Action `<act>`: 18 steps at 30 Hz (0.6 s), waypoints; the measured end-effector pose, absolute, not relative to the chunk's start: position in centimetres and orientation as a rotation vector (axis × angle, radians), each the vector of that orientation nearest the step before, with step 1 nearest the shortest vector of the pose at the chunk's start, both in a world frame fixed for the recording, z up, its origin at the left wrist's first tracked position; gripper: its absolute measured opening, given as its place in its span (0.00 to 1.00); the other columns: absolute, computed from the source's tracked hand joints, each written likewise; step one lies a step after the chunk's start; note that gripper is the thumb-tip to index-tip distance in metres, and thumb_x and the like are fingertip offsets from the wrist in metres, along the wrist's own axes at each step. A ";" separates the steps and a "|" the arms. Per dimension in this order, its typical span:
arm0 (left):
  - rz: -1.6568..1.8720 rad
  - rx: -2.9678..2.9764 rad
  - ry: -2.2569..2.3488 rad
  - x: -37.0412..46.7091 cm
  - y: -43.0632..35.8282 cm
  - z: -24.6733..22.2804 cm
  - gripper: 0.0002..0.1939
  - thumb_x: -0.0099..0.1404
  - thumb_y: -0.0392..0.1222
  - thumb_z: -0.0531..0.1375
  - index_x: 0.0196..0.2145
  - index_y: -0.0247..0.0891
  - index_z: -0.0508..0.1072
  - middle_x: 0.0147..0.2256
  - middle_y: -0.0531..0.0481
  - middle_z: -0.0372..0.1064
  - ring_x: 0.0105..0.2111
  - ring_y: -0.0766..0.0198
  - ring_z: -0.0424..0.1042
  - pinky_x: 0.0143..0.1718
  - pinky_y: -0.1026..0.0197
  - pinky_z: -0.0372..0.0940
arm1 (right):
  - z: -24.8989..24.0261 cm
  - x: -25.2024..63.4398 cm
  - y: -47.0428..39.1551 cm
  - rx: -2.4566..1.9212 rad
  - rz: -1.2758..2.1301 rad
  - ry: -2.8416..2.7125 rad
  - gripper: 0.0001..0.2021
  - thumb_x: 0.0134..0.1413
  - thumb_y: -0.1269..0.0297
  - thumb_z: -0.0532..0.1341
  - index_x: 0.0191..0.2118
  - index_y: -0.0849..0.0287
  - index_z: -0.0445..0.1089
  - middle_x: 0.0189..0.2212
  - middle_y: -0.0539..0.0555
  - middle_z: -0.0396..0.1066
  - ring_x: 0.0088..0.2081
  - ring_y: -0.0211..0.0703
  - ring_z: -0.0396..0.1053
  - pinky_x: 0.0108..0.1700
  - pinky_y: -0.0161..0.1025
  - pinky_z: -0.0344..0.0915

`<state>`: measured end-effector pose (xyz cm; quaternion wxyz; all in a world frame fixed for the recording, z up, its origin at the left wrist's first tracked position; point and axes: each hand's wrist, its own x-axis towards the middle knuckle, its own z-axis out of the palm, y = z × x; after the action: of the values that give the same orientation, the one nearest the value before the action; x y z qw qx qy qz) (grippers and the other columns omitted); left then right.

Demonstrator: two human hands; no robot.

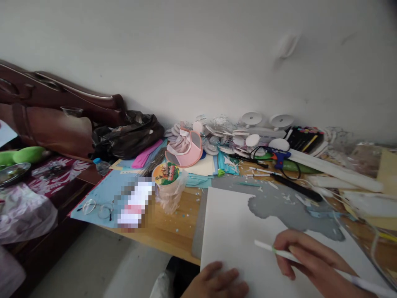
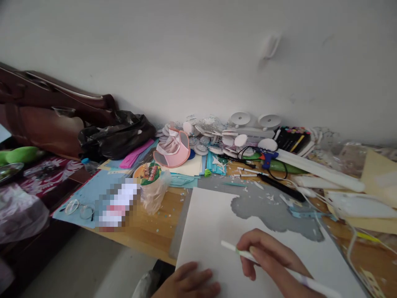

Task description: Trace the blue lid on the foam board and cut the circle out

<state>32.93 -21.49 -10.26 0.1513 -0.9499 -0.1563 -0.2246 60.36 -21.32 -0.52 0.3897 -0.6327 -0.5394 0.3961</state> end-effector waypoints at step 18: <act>-0.861 -3.149 -0.618 34.4 -18.3 -6.2 0.30 0.67 0.50 0.54 0.62 0.37 0.54 0.58 0.40 0.63 0.58 0.53 0.62 0.53 0.54 0.65 | 3.6 58.4 -21.7 -1.163 1.365 -0.993 0.15 0.56 0.49 0.58 0.29 0.56 0.63 0.19 0.47 0.61 0.23 0.38 0.58 0.29 0.36 0.55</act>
<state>34.41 -18.29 -6.17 -0.0903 -0.9439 -0.1853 -0.2580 58.43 -21.67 3.60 0.5191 -0.4851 -0.4138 0.5693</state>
